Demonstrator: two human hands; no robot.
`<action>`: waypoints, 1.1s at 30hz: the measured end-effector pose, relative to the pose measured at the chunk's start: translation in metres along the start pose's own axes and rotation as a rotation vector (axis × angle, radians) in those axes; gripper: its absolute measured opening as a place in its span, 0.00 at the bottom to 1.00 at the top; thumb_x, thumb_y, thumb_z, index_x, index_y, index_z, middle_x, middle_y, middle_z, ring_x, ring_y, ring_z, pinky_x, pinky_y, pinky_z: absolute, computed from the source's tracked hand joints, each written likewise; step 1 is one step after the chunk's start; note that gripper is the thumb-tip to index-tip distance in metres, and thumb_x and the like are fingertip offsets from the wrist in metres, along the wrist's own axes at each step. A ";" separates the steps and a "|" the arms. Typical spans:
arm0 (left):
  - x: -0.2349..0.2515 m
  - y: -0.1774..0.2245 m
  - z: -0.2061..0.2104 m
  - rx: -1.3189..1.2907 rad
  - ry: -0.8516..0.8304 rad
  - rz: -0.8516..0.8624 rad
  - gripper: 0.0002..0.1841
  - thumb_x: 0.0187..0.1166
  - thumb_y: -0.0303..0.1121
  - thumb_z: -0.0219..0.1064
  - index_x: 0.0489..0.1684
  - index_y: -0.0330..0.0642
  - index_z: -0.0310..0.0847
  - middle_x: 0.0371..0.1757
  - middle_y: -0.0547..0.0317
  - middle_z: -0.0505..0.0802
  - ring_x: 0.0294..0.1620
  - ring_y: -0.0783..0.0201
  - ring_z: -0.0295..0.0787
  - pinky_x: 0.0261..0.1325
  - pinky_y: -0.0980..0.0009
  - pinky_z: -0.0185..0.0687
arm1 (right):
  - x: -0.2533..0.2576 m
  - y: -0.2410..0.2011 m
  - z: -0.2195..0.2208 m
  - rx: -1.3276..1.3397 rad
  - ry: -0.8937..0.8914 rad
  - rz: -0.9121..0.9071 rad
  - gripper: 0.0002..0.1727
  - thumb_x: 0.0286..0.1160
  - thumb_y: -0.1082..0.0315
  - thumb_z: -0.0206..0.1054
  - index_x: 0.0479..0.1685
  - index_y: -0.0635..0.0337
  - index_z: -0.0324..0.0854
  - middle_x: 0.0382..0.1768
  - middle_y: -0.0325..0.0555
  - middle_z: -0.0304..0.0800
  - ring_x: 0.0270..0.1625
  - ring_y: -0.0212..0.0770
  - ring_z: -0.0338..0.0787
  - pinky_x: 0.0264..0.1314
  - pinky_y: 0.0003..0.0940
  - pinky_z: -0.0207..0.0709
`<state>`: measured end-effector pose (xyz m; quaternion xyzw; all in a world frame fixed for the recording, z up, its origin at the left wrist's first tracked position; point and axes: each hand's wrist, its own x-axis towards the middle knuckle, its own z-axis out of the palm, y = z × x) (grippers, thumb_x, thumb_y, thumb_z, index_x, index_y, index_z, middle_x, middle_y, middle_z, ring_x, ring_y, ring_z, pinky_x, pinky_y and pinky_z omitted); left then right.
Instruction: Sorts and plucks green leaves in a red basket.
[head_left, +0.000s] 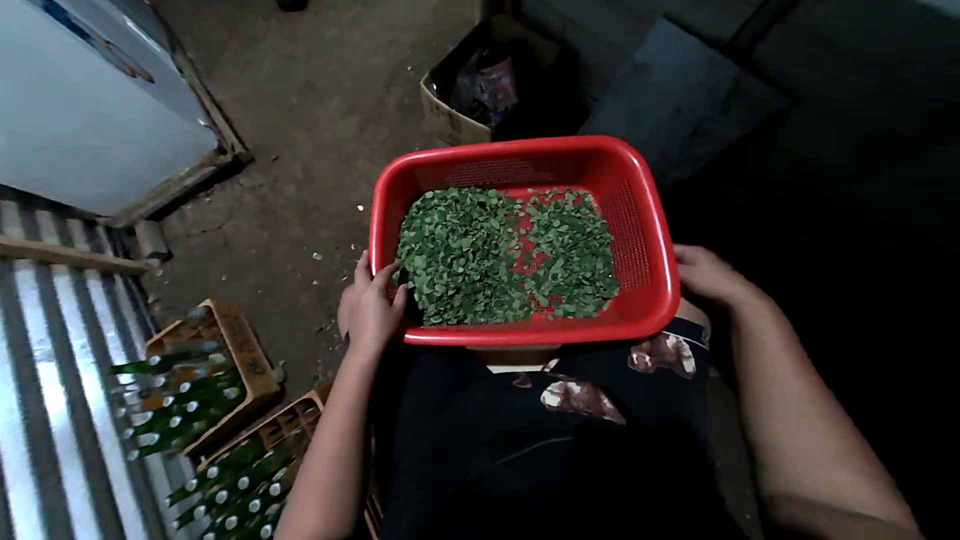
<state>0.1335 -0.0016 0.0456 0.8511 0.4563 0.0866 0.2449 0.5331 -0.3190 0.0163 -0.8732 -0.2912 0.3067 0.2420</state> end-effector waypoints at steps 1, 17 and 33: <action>-0.001 0.001 0.000 -0.014 -0.004 0.003 0.18 0.79 0.34 0.72 0.66 0.43 0.86 0.90 0.35 0.63 0.74 0.33 0.79 0.66 0.35 0.77 | 0.000 -0.006 -0.007 -0.034 0.122 0.024 0.13 0.89 0.68 0.59 0.56 0.68 0.85 0.48 0.70 0.89 0.52 0.67 0.89 0.57 0.73 0.76; -0.013 0.005 0.000 -0.069 0.029 0.012 0.16 0.79 0.33 0.70 0.64 0.43 0.88 0.88 0.36 0.67 0.73 0.34 0.80 0.65 0.36 0.78 | 0.007 -0.196 0.129 -0.343 -0.396 -0.444 0.12 0.76 0.64 0.74 0.50 0.63 0.90 0.53 0.58 0.88 0.59 0.57 0.88 0.65 0.60 0.79; -0.021 0.027 0.013 -0.319 0.055 0.319 0.15 0.78 0.36 0.70 0.58 0.40 0.90 0.79 0.43 0.81 0.81 0.44 0.75 0.79 0.42 0.71 | -0.015 -0.201 0.106 0.079 -0.415 -0.450 0.08 0.78 0.69 0.70 0.43 0.67 0.88 0.45 0.51 0.86 0.46 0.37 0.84 0.53 0.34 0.80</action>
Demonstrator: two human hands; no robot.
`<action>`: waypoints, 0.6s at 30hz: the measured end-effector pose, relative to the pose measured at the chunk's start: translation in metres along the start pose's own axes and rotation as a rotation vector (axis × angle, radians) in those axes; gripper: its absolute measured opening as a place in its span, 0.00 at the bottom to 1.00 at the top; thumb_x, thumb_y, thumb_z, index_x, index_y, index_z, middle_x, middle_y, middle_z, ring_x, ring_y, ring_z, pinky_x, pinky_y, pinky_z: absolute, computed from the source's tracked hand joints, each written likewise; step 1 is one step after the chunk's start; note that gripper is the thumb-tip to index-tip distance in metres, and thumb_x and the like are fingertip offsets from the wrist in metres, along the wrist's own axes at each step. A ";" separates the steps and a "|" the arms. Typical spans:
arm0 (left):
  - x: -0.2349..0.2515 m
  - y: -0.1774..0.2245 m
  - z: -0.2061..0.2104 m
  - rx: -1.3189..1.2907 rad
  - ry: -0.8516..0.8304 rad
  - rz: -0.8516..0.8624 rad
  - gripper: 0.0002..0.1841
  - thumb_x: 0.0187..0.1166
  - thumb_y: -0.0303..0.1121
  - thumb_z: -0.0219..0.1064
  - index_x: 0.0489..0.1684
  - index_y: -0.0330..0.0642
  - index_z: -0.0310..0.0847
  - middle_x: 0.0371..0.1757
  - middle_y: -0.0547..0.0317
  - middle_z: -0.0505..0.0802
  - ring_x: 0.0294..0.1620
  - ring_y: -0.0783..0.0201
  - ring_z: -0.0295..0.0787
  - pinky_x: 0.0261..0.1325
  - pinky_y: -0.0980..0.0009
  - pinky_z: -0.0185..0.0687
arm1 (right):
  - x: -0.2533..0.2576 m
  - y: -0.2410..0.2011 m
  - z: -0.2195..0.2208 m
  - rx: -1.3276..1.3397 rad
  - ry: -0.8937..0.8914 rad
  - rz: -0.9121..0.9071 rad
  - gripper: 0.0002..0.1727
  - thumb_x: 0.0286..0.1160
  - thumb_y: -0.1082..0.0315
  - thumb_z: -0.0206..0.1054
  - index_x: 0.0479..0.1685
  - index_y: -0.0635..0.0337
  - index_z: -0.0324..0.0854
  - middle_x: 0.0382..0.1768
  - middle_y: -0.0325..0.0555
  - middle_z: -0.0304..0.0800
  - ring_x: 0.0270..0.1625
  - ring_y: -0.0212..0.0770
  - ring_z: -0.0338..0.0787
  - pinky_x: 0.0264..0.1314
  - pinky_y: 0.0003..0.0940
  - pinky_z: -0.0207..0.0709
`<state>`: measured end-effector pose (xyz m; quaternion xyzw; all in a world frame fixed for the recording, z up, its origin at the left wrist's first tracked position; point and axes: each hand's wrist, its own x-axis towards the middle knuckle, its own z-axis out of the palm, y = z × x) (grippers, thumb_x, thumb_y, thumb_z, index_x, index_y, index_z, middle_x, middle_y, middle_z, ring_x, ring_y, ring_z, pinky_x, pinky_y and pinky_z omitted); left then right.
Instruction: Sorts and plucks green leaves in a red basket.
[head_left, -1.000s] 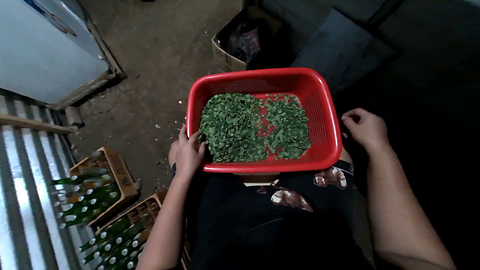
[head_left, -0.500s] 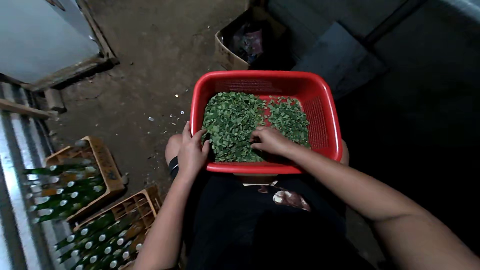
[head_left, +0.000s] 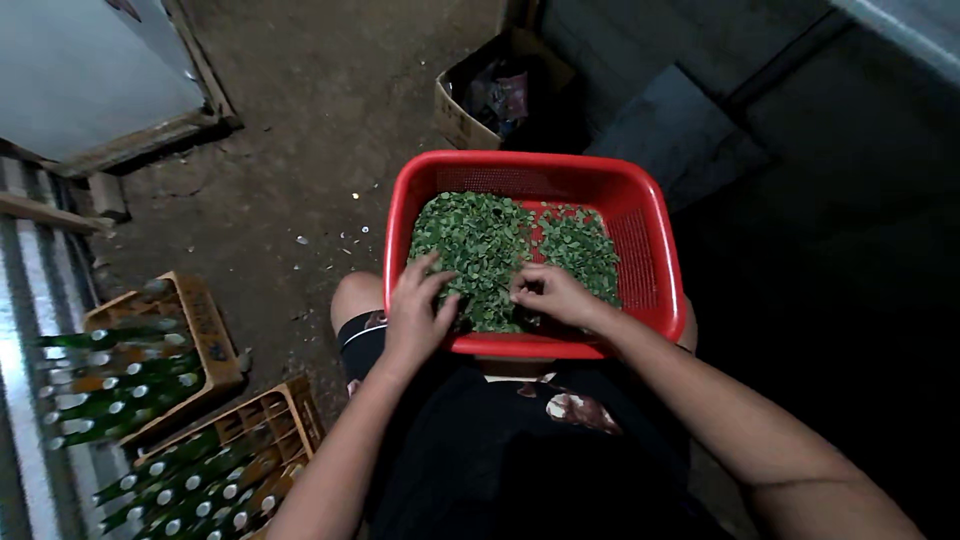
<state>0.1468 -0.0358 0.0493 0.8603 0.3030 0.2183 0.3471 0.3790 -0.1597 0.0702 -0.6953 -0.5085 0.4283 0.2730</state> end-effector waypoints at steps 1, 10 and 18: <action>0.000 0.009 0.004 -0.111 -0.074 -0.010 0.16 0.80 0.36 0.69 0.59 0.39 0.90 0.75 0.45 0.85 0.77 0.50 0.80 0.77 0.48 0.75 | -0.007 -0.004 0.000 0.040 0.015 -0.018 0.08 0.78 0.69 0.70 0.43 0.67 0.87 0.45 0.49 0.86 0.46 0.33 0.83 0.52 0.29 0.79; 0.001 0.062 0.029 -0.732 -0.265 -0.271 0.20 0.71 0.24 0.74 0.62 0.30 0.81 0.52 0.56 0.91 0.44 0.76 0.89 0.51 0.79 0.87 | -0.040 -0.008 0.019 0.190 0.271 -0.220 0.09 0.76 0.66 0.68 0.39 0.64 0.88 0.40 0.40 0.86 0.42 0.20 0.82 0.48 0.16 0.77; -0.002 0.067 0.034 -0.748 -0.163 -0.215 0.08 0.72 0.21 0.71 0.46 0.31 0.85 0.43 0.62 0.92 0.40 0.78 0.88 0.48 0.80 0.86 | -0.042 -0.009 0.030 0.272 0.354 -0.244 0.08 0.74 0.69 0.67 0.38 0.65 0.87 0.39 0.39 0.85 0.41 0.19 0.82 0.48 0.14 0.76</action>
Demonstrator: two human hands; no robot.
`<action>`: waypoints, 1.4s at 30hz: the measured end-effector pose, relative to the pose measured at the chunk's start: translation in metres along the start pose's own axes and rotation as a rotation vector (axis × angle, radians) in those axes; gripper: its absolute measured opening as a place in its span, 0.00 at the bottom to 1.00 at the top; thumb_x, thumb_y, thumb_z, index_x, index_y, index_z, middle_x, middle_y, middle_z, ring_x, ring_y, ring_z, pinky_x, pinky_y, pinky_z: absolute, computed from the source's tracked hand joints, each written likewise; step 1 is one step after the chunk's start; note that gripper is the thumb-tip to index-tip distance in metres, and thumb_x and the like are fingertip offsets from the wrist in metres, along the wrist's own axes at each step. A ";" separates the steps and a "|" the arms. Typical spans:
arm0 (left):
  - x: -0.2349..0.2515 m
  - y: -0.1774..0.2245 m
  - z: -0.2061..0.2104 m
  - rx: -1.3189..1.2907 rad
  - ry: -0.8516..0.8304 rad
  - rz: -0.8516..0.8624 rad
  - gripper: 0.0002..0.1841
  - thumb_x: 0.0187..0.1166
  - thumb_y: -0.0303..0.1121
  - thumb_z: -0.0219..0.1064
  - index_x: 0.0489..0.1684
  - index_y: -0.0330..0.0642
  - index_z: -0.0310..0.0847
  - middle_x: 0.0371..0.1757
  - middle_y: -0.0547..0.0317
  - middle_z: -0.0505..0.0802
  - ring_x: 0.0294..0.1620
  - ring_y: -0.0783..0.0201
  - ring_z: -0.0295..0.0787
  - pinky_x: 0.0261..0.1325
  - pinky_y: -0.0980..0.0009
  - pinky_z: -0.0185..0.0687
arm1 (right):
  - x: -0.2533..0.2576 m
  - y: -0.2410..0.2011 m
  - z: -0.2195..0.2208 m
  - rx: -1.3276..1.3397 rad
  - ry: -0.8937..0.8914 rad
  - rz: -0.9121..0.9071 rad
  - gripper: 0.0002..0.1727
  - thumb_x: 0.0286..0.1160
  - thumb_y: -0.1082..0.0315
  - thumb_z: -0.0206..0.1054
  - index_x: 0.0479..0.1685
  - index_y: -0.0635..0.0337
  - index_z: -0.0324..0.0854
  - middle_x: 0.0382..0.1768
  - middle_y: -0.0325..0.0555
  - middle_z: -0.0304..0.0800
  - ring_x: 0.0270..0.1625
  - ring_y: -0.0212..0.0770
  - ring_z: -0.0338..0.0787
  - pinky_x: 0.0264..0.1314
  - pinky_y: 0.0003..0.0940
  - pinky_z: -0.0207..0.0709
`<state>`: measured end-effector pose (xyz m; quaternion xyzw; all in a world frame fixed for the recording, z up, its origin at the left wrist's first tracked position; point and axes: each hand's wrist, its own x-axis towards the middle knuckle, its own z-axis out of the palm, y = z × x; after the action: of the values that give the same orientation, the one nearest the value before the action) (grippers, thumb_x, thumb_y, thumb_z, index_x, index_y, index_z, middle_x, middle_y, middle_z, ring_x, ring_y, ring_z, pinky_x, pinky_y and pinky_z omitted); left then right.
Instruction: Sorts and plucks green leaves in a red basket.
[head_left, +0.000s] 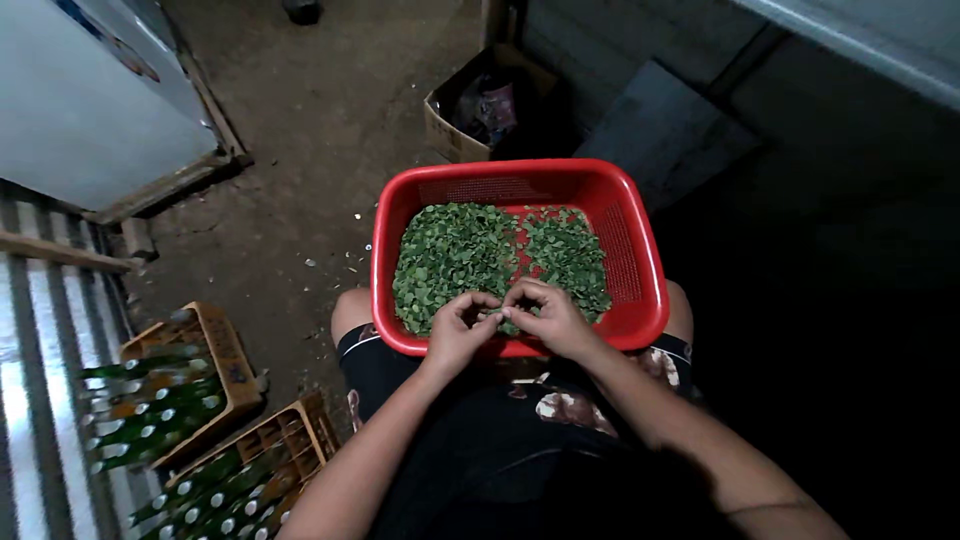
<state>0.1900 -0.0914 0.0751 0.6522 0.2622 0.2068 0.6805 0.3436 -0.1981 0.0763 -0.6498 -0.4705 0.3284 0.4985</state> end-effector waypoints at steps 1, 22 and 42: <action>0.000 0.000 0.000 0.003 -0.002 0.010 0.08 0.72 0.21 0.72 0.46 0.31 0.86 0.42 0.63 0.92 0.39 0.78 0.88 0.48 0.80 0.86 | 0.000 0.000 0.000 0.003 0.003 0.001 0.08 0.74 0.69 0.67 0.38 0.65 0.87 0.39 0.39 0.85 0.41 0.19 0.82 0.48 0.14 0.76; 0.008 -0.011 0.000 0.450 0.056 0.196 0.07 0.71 0.25 0.68 0.38 0.32 0.91 0.38 0.55 0.95 0.35 0.77 0.90 0.45 0.80 0.86 | -0.004 0.004 -0.006 0.147 0.062 0.096 0.03 0.71 0.73 0.65 0.33 0.61 0.83 0.35 0.33 0.82 0.37 0.18 0.79 0.42 0.14 0.74; 0.012 0.005 -0.005 0.017 -0.068 -0.149 0.10 0.78 0.23 0.68 0.53 0.31 0.86 0.40 0.61 0.94 0.41 0.73 0.92 0.52 0.75 0.89 | -0.005 0.009 -0.002 0.300 0.062 0.095 0.03 0.72 0.76 0.65 0.37 0.60 0.84 0.39 0.33 0.89 0.43 0.22 0.86 0.50 0.20 0.81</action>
<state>0.1969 -0.0795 0.0787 0.6432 0.2885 0.1310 0.6970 0.3460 -0.2044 0.0683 -0.5995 -0.3691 0.3979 0.5882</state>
